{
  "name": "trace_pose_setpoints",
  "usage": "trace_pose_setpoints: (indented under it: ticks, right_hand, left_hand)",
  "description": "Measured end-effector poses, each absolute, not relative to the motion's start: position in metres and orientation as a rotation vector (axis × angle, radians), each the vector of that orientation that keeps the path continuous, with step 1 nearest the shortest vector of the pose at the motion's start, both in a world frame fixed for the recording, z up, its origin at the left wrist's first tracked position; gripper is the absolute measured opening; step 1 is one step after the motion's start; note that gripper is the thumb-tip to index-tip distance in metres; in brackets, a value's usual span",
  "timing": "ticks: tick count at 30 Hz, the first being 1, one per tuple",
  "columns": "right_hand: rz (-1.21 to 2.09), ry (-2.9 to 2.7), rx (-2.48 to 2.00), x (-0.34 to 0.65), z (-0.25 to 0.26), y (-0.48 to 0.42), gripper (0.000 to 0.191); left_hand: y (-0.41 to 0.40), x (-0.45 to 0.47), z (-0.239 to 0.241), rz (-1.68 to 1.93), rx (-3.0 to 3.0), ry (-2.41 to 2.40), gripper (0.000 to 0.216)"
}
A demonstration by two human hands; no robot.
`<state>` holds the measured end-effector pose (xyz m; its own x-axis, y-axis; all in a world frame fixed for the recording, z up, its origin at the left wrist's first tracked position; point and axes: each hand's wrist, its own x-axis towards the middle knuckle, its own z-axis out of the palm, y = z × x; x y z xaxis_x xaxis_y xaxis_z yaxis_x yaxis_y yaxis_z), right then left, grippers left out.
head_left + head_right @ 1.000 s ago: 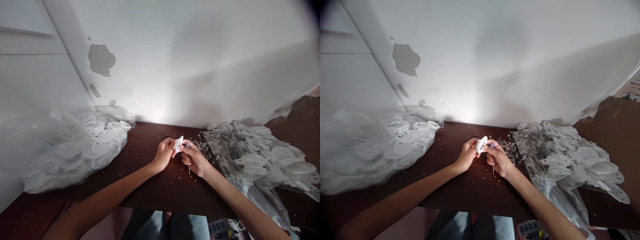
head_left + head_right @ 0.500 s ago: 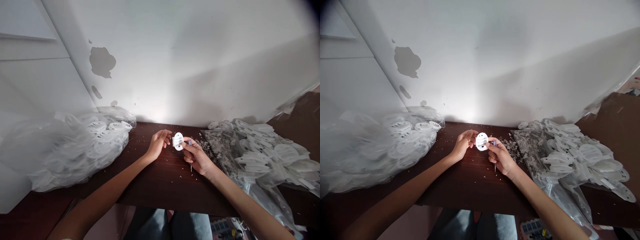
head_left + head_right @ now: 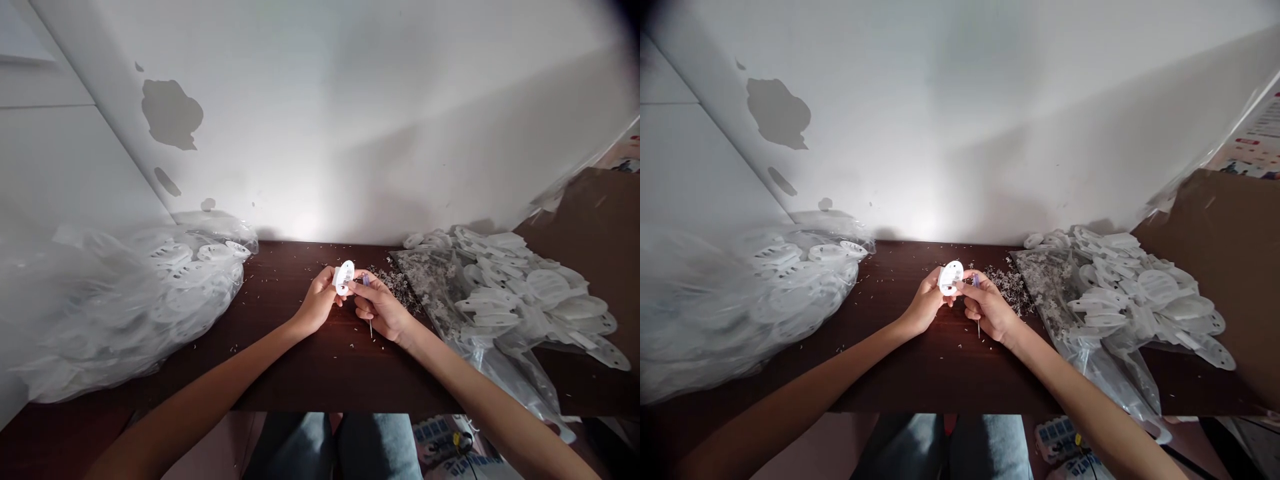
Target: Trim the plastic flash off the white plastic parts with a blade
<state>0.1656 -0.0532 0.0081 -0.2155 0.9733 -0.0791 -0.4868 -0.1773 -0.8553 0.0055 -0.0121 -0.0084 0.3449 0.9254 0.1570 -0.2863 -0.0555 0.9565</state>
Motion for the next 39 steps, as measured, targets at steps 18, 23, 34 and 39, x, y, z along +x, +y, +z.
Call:
trace_pose_setpoints:
  ticks: [18, 23, 34, 39]
  right_hand:
    - [0.248, -1.930, -1.094, 0.201, 0.001, -0.039, 0.015]
    - [0.290, -1.982, -1.239, 0.197, 0.000, -0.036, 0.016]
    - [0.291, -1.941, -1.228, 0.191, -0.003, -0.039, 0.014]
    - [0.292, -1.962, -1.217, 0.192, 0.002, -0.042, 0.015]
  left_hand:
    - [-0.004, -0.004, -0.003, 0.899, 0.917, 0.592, 0.042]
    - [-0.004, -0.007, -0.006, 1.144, 1.308, 0.838, 0.042]
    - [-0.014, -0.009, -0.002, 1.284, 1.724, 0.991, 0.032]
    - [-0.016, -0.008, -0.002, 1.322, 1.728, 1.019, 0.035]
